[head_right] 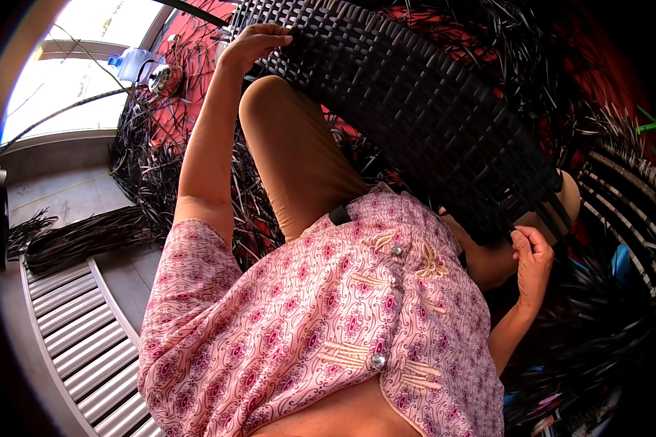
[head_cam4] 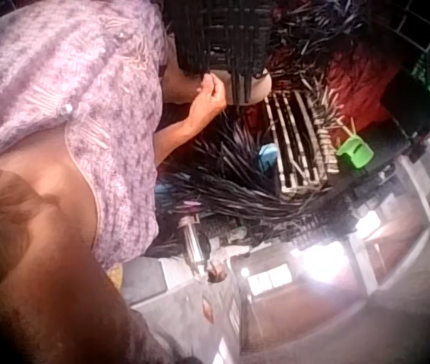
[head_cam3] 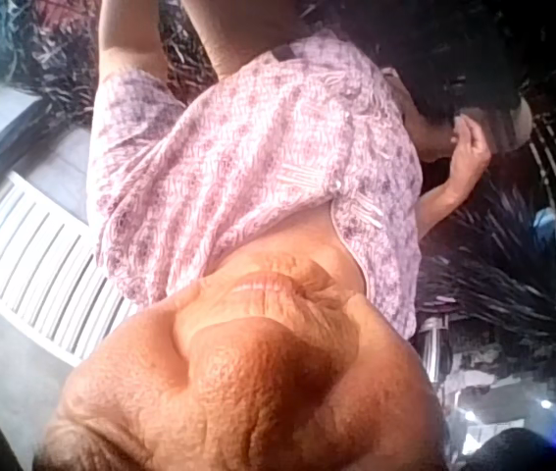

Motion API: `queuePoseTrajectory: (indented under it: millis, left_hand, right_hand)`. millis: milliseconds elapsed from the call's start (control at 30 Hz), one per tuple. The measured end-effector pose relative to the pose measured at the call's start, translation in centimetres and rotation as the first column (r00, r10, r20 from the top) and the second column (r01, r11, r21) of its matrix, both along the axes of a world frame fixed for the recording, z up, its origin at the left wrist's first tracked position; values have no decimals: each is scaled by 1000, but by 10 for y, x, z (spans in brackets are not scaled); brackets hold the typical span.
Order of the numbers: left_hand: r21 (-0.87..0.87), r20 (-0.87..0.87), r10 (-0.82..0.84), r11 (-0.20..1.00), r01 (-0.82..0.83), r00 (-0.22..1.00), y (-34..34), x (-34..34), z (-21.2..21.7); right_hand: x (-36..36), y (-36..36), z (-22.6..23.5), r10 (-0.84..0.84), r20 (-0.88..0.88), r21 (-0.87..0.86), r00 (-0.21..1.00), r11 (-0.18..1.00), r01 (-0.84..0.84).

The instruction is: The person sits cross-legged on the floor and weaves a black plastic basket by hand. They interlace black plastic strips through the vertical ribs of the basket frame, working on the side and bottom sections.

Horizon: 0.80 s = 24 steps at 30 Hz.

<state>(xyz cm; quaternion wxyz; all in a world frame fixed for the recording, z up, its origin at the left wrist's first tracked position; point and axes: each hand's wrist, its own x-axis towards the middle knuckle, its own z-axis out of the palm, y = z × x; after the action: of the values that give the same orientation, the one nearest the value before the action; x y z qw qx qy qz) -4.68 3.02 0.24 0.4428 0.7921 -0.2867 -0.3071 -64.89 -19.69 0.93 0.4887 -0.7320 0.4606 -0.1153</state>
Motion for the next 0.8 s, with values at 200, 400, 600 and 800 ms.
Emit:
queuePoseTrajectory:
  millis: [200, 400, 600, 800]
  left_hand:
    - [53, 42, 78, 995, -80, 996, -5, -2, 1]
    - [10, 256, 100, 994, -106, 962, -7, -15, -3]
    - [92, 253, 20, 995, -45, 967, 0, -18, 4]
    - [86, 469, 117, 980, -177, 875, -4, -32, 1]
  right_hand:
    - [1, 1, 1, -7, -26, 7, 1000, 1000, 8]
    - [4, 1, 2, -17, -17, -17, 1000, 1000, 17]
    - [7, 6, 4, -12, -50, -58, 999, 998, 9]
    - [16, 17, 8, 1, -99, -217, 995, 976, -22]
